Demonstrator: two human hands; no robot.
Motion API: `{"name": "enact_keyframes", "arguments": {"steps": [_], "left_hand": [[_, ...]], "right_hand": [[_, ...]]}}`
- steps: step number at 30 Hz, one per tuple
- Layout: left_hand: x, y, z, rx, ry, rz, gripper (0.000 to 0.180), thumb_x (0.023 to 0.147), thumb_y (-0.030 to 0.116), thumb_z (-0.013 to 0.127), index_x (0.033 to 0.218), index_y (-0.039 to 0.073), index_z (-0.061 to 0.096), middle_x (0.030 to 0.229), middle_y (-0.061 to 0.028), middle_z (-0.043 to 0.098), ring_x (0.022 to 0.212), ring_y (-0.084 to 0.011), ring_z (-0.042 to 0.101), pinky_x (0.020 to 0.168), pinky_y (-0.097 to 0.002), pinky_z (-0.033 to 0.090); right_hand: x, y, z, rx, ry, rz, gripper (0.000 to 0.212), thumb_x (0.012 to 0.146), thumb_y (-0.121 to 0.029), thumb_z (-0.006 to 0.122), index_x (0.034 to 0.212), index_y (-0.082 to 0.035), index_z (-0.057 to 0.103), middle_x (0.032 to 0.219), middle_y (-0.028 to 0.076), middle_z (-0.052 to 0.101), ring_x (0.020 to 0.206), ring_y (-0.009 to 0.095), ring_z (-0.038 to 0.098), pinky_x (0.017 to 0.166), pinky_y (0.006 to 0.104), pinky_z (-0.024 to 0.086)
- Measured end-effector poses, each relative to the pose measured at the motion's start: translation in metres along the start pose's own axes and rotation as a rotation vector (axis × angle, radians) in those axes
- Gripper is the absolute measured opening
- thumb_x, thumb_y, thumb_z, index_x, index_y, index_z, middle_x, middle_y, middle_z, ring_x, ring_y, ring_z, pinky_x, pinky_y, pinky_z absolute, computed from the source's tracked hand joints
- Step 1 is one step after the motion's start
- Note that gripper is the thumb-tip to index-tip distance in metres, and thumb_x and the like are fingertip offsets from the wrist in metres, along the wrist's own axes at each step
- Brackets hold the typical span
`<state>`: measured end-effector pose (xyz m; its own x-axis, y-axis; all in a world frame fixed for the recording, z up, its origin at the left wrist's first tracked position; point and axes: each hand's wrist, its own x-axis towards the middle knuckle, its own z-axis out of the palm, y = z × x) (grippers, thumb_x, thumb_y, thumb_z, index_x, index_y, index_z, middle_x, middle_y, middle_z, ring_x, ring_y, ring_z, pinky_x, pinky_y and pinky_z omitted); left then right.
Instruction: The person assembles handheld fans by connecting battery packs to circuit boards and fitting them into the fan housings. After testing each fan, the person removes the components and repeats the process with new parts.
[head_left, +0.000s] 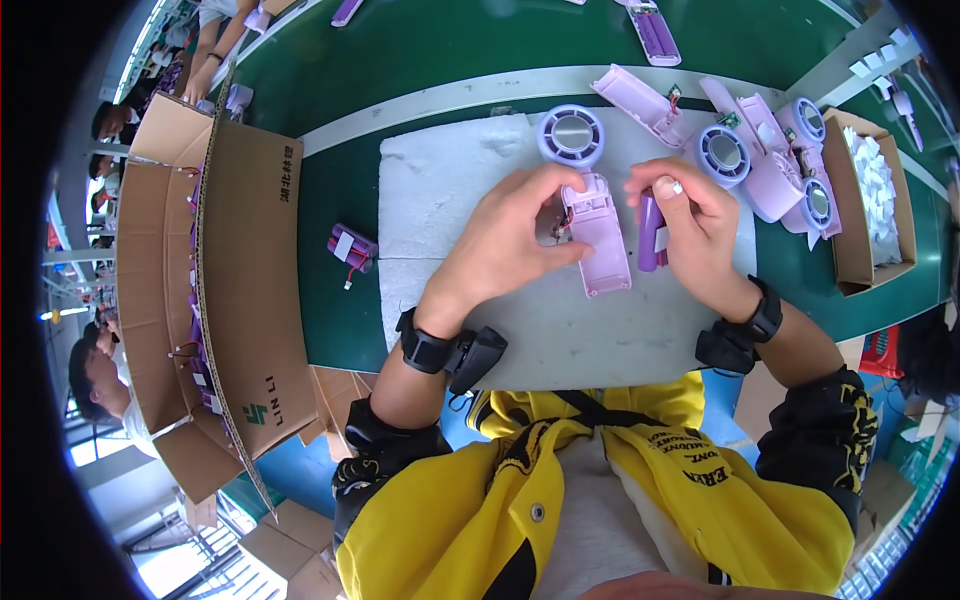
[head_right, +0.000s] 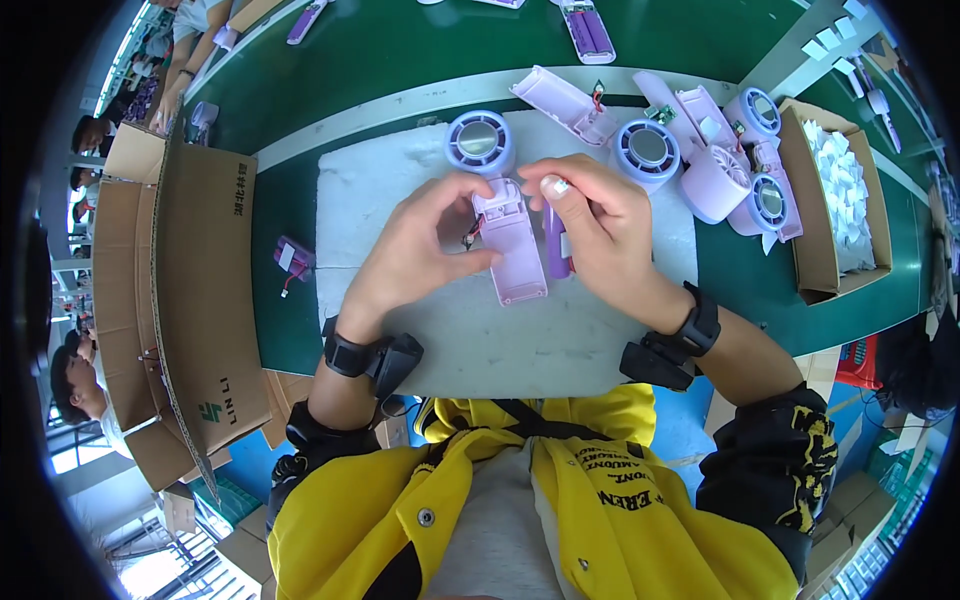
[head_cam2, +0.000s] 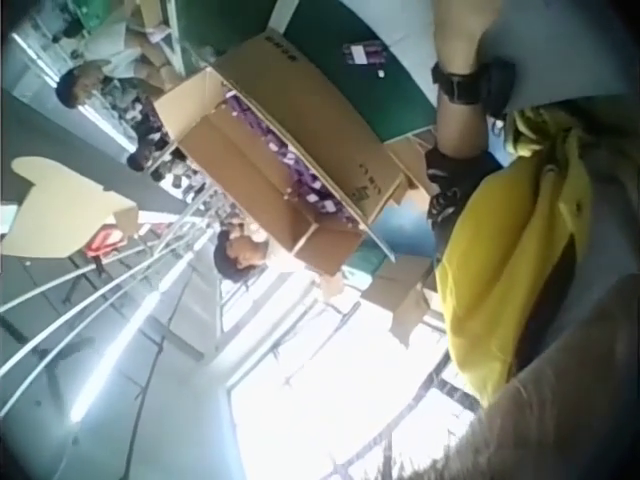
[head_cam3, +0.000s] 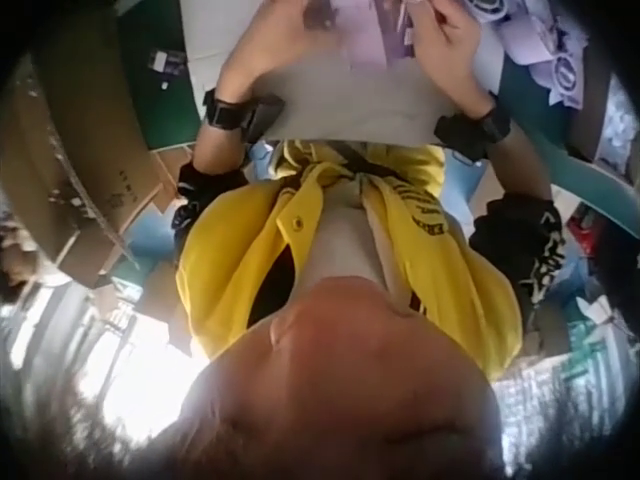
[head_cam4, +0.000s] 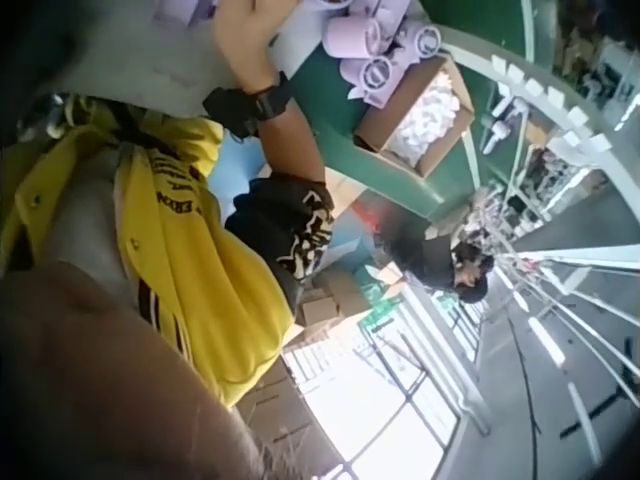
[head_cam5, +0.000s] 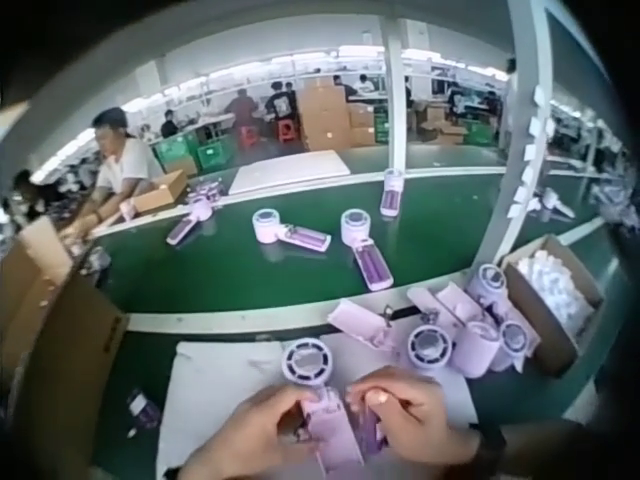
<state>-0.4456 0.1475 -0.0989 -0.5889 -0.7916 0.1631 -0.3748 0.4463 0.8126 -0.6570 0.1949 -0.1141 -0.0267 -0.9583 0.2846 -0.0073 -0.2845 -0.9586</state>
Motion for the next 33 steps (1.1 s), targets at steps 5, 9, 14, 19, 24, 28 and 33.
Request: {"name": "enact_keyframes", "arguments": {"steps": [5,9,14,19,24,28,33], "left_hand": [[0.0,-0.001,0.002,-0.117,-0.043,-0.111,0.044,0.069,0.008,0.084,0.105,0.004,0.057,0.086,-0.0094,0.062,0.076,-0.0209,0.061,0.073,-0.0321,0.052],[-0.001,-0.001,-0.006,-0.135,-0.094,-0.193,0.04,0.07,0.008,0.083,0.1,0.003,0.057,0.083,-0.0103,0.062,0.075,-0.0204,0.061,0.073,-0.0326,0.052],[-0.001,0.004,-0.019,-0.136,-0.214,-0.148,0.034,0.071,0.006,0.08,0.096,0.002,0.057,0.081,-0.0099,0.063,0.074,-0.0205,0.061,0.073,-0.0327,0.052],[-0.003,0.005,-0.021,-0.135,-0.206,-0.14,0.024,0.074,0.003,0.073,0.096,0.002,0.061,0.083,-0.0094,0.066,0.075,-0.0219,0.063,0.074,-0.0323,0.052],[-0.002,0.005,-0.021,-0.109,-0.199,-0.08,0.023,0.076,0.002,0.069,0.099,0.003,0.064,0.084,-0.0098,0.068,0.076,-0.0226,0.064,0.074,-0.0322,0.052],[-0.001,0.006,-0.018,-0.145,-0.192,-0.098,0.023,0.077,0.002,0.068,0.099,0.004,0.065,0.085,-0.01,0.068,0.076,-0.0222,0.064,0.074,-0.0322,0.052],[0.0,0.009,-0.019,-0.166,-0.159,-0.118,0.025,0.077,-0.001,0.068,0.101,0.005,0.066,0.087,-0.0101,0.068,0.077,-0.0212,0.065,0.072,-0.0322,0.052]], "right_hand": [[0.008,-0.001,-0.009,-0.349,-0.231,-0.107,0.014,0.091,-0.002,0.061,0.104,0.0,0.066,0.086,0.009,0.064,0.075,0.015,0.063,0.064,0.0272,0.047],[0.006,0.0,0.003,-0.483,-0.331,-0.114,0.022,0.082,0.004,0.067,0.102,-0.003,0.068,0.084,0.01,0.061,0.071,0.018,0.062,0.059,0.0294,0.046],[0.007,0.004,0.009,-0.632,-0.303,-0.299,0.028,0.076,0.005,0.072,0.103,-0.005,0.07,0.089,0.008,0.062,0.068,0.021,0.063,0.056,0.0303,0.05],[0.005,0.006,0.012,-0.702,-0.313,-0.347,0.028,0.074,0.0,0.076,0.101,-0.006,0.072,0.092,0.006,0.063,0.068,0.02,0.065,0.056,0.0298,0.052],[0.006,0.006,0.01,-0.704,-0.33,-0.374,0.023,0.072,-0.003,0.078,0.094,-0.006,0.073,0.091,0.005,0.065,0.066,0.02,0.065,0.055,0.0296,0.052],[0.007,0.003,0.009,-0.71,-0.346,-0.366,0.018,0.073,-0.002,0.078,0.09,-0.004,0.072,0.088,0.005,0.065,0.066,0.02,0.065,0.056,0.03,0.052],[0.01,0.001,0.011,-0.686,-0.349,-0.342,0.017,0.072,-0.002,0.078,0.087,-0.003,0.071,0.086,0.006,0.064,0.066,0.02,0.064,0.057,0.0305,0.052]]}}
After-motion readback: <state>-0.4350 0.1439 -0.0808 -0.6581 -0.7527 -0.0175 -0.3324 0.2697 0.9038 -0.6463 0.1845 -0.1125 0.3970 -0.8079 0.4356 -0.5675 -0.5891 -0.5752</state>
